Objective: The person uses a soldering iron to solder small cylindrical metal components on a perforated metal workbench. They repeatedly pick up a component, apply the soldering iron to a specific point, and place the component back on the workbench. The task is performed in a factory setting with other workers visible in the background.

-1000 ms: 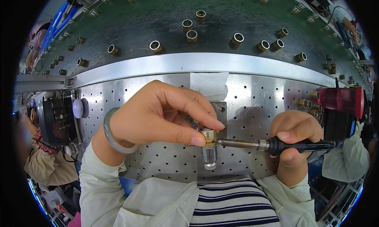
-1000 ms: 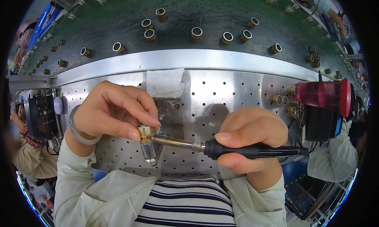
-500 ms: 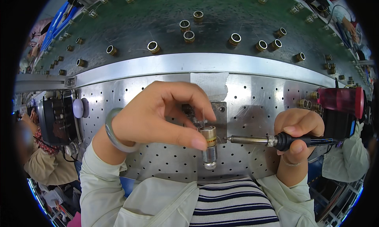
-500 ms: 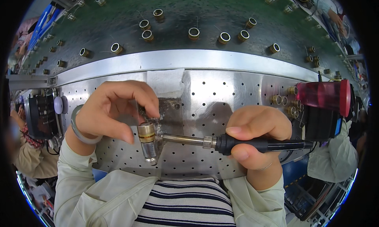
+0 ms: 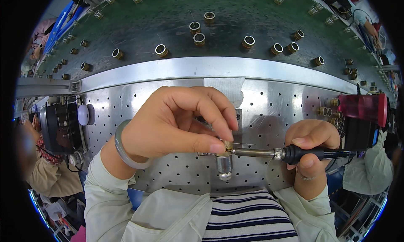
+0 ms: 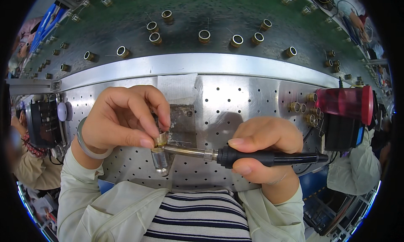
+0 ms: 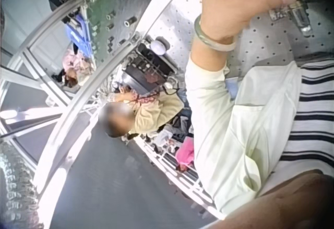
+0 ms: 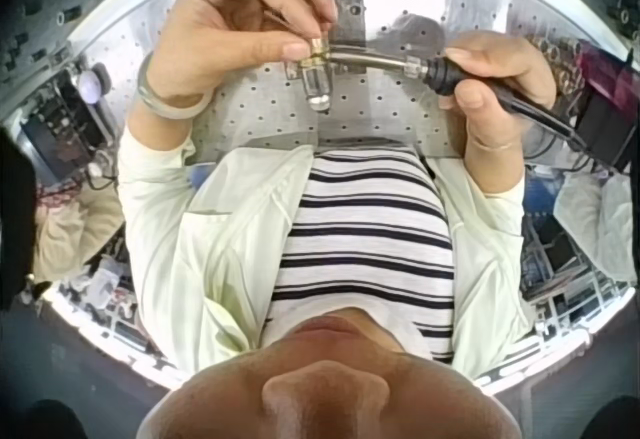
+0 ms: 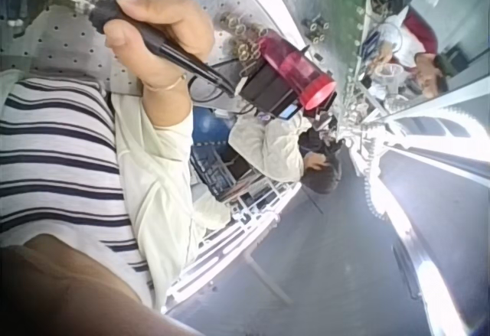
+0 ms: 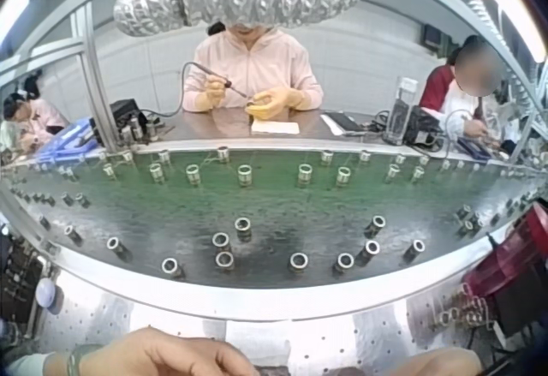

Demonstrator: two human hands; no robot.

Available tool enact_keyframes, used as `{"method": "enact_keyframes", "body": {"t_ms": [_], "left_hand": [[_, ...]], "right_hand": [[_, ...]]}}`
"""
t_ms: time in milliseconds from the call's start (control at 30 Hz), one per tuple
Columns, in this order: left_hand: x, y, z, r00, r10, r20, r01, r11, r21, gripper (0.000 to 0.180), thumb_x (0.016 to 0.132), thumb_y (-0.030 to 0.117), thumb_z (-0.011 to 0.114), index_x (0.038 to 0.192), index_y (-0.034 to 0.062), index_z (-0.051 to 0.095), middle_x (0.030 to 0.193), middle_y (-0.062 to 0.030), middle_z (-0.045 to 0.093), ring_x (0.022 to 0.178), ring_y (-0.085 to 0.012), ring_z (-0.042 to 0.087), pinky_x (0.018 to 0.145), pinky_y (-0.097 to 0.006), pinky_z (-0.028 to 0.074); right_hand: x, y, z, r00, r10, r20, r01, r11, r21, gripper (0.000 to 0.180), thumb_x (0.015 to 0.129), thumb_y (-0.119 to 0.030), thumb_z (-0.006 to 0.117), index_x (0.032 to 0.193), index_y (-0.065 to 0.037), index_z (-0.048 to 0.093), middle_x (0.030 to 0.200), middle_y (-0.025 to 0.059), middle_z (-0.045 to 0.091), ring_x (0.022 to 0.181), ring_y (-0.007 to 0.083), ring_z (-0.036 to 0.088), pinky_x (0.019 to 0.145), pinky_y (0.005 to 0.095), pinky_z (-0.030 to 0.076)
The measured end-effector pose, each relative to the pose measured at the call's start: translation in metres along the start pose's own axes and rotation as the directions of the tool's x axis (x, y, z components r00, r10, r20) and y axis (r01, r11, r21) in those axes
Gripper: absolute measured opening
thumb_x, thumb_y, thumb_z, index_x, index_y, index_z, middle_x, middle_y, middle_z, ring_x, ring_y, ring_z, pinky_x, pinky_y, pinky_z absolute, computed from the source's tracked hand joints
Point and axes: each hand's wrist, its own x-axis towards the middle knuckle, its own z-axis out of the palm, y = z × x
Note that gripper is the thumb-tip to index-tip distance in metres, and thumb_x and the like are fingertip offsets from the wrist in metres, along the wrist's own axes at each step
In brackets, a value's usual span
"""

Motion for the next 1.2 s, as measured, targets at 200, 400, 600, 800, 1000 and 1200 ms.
{"method": "enact_keyframes", "body": {"t_ms": [200,400,600,800,1000,1200], "left_hand": [[-0.002,0.001,-0.001,0.999,0.046,0.014,-0.046,0.999,0.024,0.016,0.062,-0.008,0.076,0.074,-0.0003,0.069,0.093,-0.0201,0.060,0.081,-0.0227,0.061,0.076,-0.028,0.050],[-0.002,-0.001,-0.003,0.996,0.082,0.045,-0.084,0.995,0.047,0.017,0.062,-0.010,0.076,0.075,-0.0004,0.070,0.093,-0.0211,0.060,0.080,-0.0228,0.062,0.073,-0.027,0.052],[-0.001,-0.002,-0.004,0.994,0.091,0.055,-0.094,0.994,0.053,0.018,0.061,-0.010,0.076,0.075,-0.0003,0.070,0.093,-0.0212,0.060,0.080,-0.0229,0.062,0.073,-0.027,0.053],[-0.001,0.003,-0.006,0.993,0.048,0.105,-0.056,0.996,0.071,0.020,0.064,-0.010,0.073,0.082,-0.0027,0.071,0.097,-0.0223,0.060,0.085,-0.0228,0.061,0.076,-0.026,0.050],[0.002,0.008,-0.008,0.986,-0.128,0.109,0.121,0.991,0.065,0.026,0.071,-0.008,0.068,0.097,-0.0077,0.067,0.098,-0.0219,0.062,0.086,-0.0209,0.061,0.075,-0.026,0.048],[0.000,0.008,-0.005,0.987,-0.136,0.082,0.132,0.990,0.050,0.025,0.072,-0.008,0.068,0.097,-0.0090,0.066,0.098,-0.0211,0.062,0.085,-0.0201,0.062,0.074,-0.026,0.050]], "right_hand": [[0.000,0.000,-0.001,1.000,-0.016,0.017,0.016,1.000,-0.014,0.026,0.068,0.001,0.075,0.088,0.008,0.060,0.066,0.0148,0.061,0.048,0.0168,0.055,0.046,0.0250,0.041],[0.001,0.001,-0.003,0.999,-0.038,0.033,0.039,0.999,-0.028,0.029,0.067,0.001,0.076,0.089,0.008,0.060,0.068,0.0156,0.061,0.049,0.0176,0.055,0.046,0.0250,0.041],[0.001,0.001,-0.005,0.998,-0.049,0.050,0.051,0.997,-0.054,0.028,0.066,0.001,0.077,0.088,0.008,0.061,0.068,0.0159,0.061,0.049,0.0190,0.057,0.047,0.0251,0.043],[0.004,-0.001,-0.007,0.994,-0.064,0.088,0.075,0.990,-0.119,0.028,0.065,-0.002,0.078,0.085,0.007,0.061,0.063,0.0143,0.060,0.048,0.0199,0.057,0.046,0.0256,0.044],[0.004,-0.001,-0.008,0.993,-0.081,0.086,0.093,0.984,-0.150,0.027,0.065,-0.004,0.079,0.084,0.006,0.062,0.062,0.0137,0.060,0.047,0.0204,0.057,0.046,0.0259,0.044],[0.006,-0.004,-0.005,0.994,-0.072,0.085,0.085,0.983,-0.164,0.025,0.065,-0.003,0.078,0.083,0.006,0.062,0.059,0.0133,0.059,0.046,0.0201,0.056,0.046,0.0260,0.044]]}}
